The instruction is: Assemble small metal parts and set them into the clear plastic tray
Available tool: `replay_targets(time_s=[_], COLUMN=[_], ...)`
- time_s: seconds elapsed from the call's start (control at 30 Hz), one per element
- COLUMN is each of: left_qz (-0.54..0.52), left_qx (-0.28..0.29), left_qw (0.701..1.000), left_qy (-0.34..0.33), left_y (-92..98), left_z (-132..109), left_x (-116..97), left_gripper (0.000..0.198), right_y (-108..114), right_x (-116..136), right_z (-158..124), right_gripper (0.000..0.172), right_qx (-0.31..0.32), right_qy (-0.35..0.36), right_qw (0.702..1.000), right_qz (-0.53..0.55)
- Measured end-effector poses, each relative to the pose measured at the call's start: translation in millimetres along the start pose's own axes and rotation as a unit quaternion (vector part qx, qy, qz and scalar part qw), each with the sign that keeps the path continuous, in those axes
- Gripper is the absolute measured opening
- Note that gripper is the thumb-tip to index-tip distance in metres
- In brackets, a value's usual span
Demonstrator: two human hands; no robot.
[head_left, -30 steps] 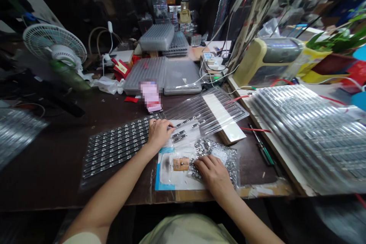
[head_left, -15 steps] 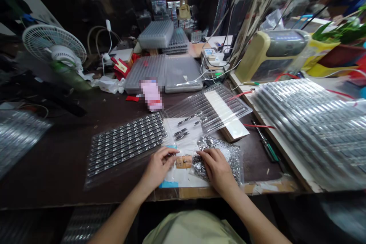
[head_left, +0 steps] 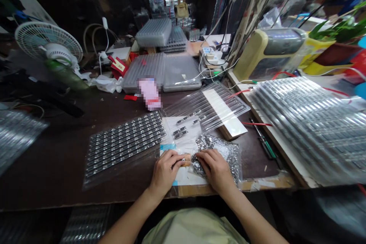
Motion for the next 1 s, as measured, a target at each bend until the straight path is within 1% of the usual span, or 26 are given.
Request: replay_targets(time_s=[0.17,0.3,0.37,0.5,0.63,0.73,0.8,0.87,0.93,1.0], left_qz=[0.01,-0.001,-0.031,-0.107,-0.129,-0.137,-0.141,-0.143,-0.144,-0.145], left_qx=[0.001,0.001,-0.018,-0.074,-0.076,-0.074,-0.073,-0.071,-0.069,-0.069], left_qw=[1.0,1.0,0.999,0.988,0.984,0.983,0.982,0.982,0.982,0.982], left_qy=[-0.007,-0.005,0.013,0.08,0.095,0.096,0.099,0.101,0.102,0.103], left_y=[-0.9,-1.1,1.2,7.6,7.7,7.3,7.3,6.9,6.4,6.3], left_z=[1.2,0.3,-0.3,-1.1,0.0,0.7,0.9,0.8,0.6,0.7], left_x=[-2.4,-2.6,1.7,17.6,23.8,23.5,23.0,22.5,22.0,21.9], left_gripper=[0.015,0.015,0.013,0.011,0.012,0.012,0.013,0.013,0.013,0.013], right_y=[1.5,-1.9,-8.5,-27.5,-38.1,-34.3,-27.8,-20.1,-12.1,-5.6], right_x=[0.0,2.4,5.2,14.2,19.0,16.6,13.1,9.1,5.5,3.7], right_z=[0.4,5.9,10.1,16.8,18.1,16.1,12.4,6.2,-0.5,-5.3], right_gripper=[0.012,0.01,0.008,0.005,0.009,0.019,0.031,0.039,0.042,0.04], right_qx=[-0.001,-0.009,-0.007,0.013,0.029,0.043,0.072,0.113,0.15,0.167], right_qy=[-0.01,-0.035,-0.046,-0.042,-0.038,-0.023,0.013,0.058,0.091,0.103], right_qw=[1.0,0.999,0.999,0.999,0.998,0.995,0.991,0.983,0.974,0.97], right_qz=[-0.003,-0.009,-0.014,-0.024,-0.051,-0.084,-0.111,-0.134,-0.142,-0.141])
Point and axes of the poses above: each hand's wrist, its own z-axis towards the middle knuckle, its own y-axis out of the back of the hand, x = y × z, the point moved 6 cm from there along z, towards the middle knuckle, and after that the axes turned 13 degrees about z, right-handed, at the moved point
